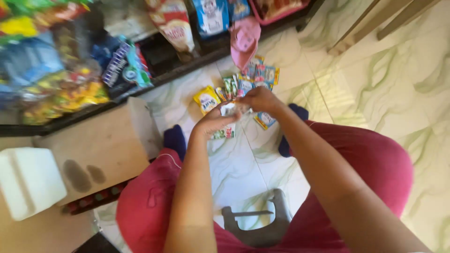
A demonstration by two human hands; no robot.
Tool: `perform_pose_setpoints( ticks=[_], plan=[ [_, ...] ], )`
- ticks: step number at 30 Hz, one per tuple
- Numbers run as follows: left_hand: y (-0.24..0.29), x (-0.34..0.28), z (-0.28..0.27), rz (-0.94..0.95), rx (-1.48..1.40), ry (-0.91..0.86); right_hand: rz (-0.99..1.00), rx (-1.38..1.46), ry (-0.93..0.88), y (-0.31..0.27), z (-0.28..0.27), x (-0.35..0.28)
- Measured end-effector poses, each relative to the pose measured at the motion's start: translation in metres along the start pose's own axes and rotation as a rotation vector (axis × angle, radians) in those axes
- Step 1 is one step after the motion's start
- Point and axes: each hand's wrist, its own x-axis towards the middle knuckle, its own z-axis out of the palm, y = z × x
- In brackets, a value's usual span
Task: Organizing various snack packets, detergent sachets, and other grocery items on shelves and into a box.
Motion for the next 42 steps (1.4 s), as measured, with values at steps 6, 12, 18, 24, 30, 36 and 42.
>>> perform_pose_setpoints(
  ticks=[6, 12, 18, 24, 30, 36, 42],
  plan=[
    [0.113, -0.05, 0.019, 0.19, 0.077, 0.232, -0.24, 0.244, 0.164, -0.112, -0.066, -0.1],
    [0.139, -0.09, 0.054, 0.398, 0.467, 0.845, -0.491, 0.114, 0.268, -0.135, -0.048, -0.167],
    [0.136, -0.106, 0.076, 0.258, -0.32, 0.482, -0.494, -0.003, 0.618, -0.13, 0.005, -0.167],
    [0.089, -0.057, 0.025, 0.204, -0.779, 0.4, -0.778, -0.045, 0.369, -0.122, -0.004, -0.144],
    [0.112, -0.067, 0.034, 0.312, -0.745, 0.174, -0.485, 0.531, 0.216, -0.137, -0.035, -0.119],
    [0.129, -0.065, 0.026, 0.264, -0.372, 0.574, -0.226, 0.639, 0.028, -0.154, -0.026, -0.118],
    [0.156, -0.083, 0.036, 0.137, -0.216, 0.678, -0.131, 0.713, 0.147, -0.171, -0.026, -0.119]
  ],
)
